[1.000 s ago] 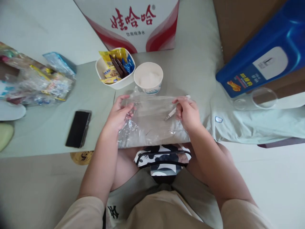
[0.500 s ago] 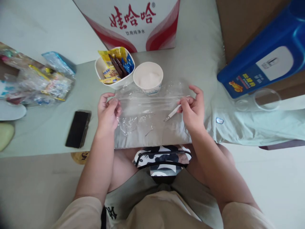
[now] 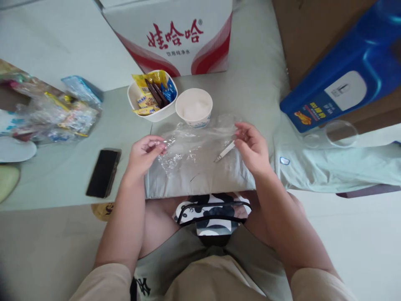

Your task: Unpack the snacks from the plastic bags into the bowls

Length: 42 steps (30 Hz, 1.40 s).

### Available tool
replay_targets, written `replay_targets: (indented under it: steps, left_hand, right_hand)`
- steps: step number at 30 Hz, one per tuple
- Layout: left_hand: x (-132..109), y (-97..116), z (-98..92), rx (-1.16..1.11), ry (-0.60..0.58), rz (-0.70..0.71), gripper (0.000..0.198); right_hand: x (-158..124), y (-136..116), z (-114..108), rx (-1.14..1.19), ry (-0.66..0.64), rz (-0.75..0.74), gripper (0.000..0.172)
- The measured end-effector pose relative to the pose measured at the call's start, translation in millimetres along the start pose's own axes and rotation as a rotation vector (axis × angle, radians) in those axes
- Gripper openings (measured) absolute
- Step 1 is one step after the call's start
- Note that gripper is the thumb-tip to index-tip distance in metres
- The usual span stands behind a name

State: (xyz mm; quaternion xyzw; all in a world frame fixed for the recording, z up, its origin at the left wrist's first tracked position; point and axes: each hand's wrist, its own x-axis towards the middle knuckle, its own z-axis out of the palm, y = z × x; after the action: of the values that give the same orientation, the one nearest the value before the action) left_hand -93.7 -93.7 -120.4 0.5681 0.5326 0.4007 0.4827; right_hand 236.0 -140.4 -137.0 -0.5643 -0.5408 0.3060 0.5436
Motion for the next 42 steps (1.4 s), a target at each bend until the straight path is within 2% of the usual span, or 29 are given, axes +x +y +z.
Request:
replay_targets:
  steps: [2, 4, 6, 9, 13, 17, 20, 25, 29, 34, 38, 40, 42]
  left_hand:
    - [0.9, -4.3, -2.1, 0.054, 0.058, 0.06, 0.028]
    - [2.4, -7.5, -3.2, 0.107, 0.136, 0.121, 0.03]
    - [4.2, -10.2, -4.0, 0.149, 0.218, 0.161, 0.03]
    - [6.3, -12.8, -5.2, 0.158, 0.281, 0.182, 0.035]
    - [5.7, -11.9, -5.0, 0.045, 0.173, 0.163, 0.05]
    - [4.0, -7.9, -2.1, -0.105, 0.011, -0.066, 0.059]
    - [4.9, -7.1, -0.3, -0.092, -0.057, -0.164, 0.048]
    - [6.7, -9.8, -0.3, 0.023, 0.107, 0.07, 0.029]
    - [4.6, -8.7, -1.5, 0.261, 0.136, 0.222, 0.022]
    - [6.2, -11.4, -5.5, 0.364, 0.143, 0.316, 0.034]
    - [9.6, -16.0, -8.4, 0.363, 0.217, 0.362, 0.05]
    - [9.3, -14.8, -6.5, 0.313, 0.228, 0.363, 0.055]
    - [7.3, -10.5, -2.3, 0.183, 0.211, 0.297, 0.056]
  right_hand:
    - [0.9, 2.0, -4.7, -0.183, -0.119, -0.115, 0.041]
    - [0.9, 2.7, -6.5, -0.368, -0.138, -0.187, 0.029]
    - [0.3, 2.1, -6.5, -0.468, -0.06, -0.214, 0.017]
    - [-0.2, -0.3, -5.9, -0.491, 0.064, -0.237, 0.014]
    - [-0.1, -3.9, -6.2, -0.443, 0.109, -0.291, 0.01]
    - [-0.9, -6.3, -4.5, -0.418, 0.095, -0.316, 0.009]
    - [-1.3, -5.3, -2.6, -0.403, 0.105, -0.299, 0.009]
    - [0.5, -0.4, -2.1, -0.398, 0.167, -0.276, 0.009]
    - [1.0, -1.2, -2.8, -0.354, 0.154, -0.265, 0.011]
    - [-2.6, -3.2, -2.7, -0.341, 0.129, -0.08, 0.015]
    - [-4.7, -3.8, -2.4, -0.279, 0.111, 0.001, 0.019]
    - [-5.4, -6.0, -2.0, -0.24, 0.102, 0.04, 0.022]
    - [-6.3, -10.1, -1.2, -0.174, 0.072, 0.104, 0.025]
